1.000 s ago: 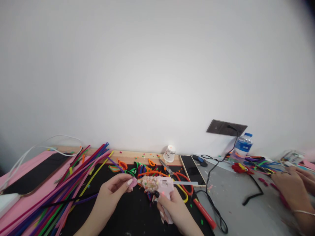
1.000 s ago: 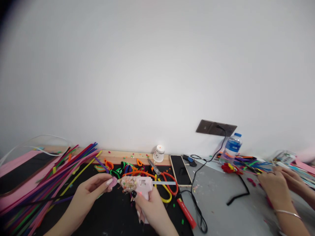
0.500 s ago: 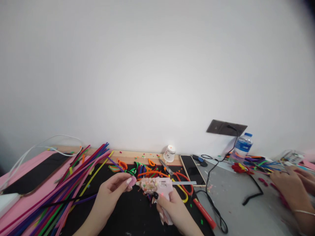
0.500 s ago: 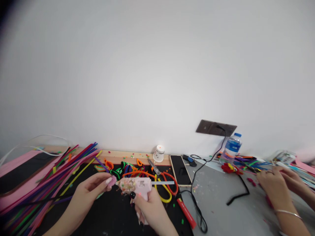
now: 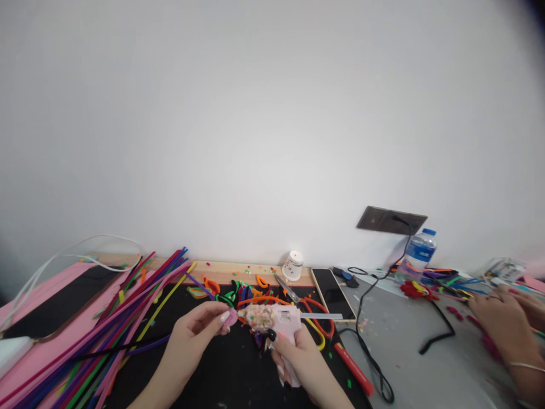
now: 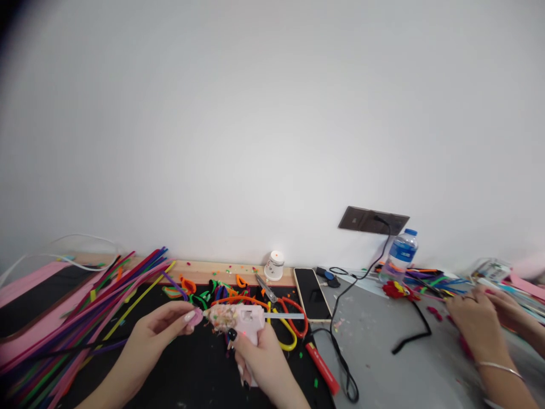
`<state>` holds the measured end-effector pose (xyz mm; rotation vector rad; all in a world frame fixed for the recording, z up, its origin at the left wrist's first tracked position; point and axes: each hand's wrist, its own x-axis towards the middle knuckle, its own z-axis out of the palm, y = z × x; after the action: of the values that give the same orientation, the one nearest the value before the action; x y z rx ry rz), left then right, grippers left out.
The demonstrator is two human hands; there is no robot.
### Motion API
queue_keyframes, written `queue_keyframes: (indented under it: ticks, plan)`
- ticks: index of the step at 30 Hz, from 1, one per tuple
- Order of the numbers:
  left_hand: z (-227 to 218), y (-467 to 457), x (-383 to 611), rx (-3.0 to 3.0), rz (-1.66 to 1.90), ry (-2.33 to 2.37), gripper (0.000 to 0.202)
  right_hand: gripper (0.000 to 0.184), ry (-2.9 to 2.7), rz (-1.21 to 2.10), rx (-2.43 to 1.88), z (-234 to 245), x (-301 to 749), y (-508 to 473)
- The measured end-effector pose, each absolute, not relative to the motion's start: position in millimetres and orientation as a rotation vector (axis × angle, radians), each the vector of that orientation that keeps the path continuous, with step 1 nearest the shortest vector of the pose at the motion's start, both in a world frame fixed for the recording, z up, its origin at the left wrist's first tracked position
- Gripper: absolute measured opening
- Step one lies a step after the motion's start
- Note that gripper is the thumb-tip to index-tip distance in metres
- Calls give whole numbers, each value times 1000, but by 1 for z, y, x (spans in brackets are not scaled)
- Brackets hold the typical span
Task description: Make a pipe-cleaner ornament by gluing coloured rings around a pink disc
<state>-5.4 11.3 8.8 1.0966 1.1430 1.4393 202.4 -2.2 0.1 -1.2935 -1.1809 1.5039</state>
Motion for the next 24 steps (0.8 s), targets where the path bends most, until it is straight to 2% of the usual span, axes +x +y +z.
queue_keyframes:
  ticks: [17, 24]
  plan:
    - [8, 11, -4, 1212, 1408, 1097, 10, 51, -1206, 1495, -1321, 1, 203, -1]
    - [6, 12, -6, 1123, 1427, 1089, 12, 48, -1201, 1497, -1294, -3, 203, 0]
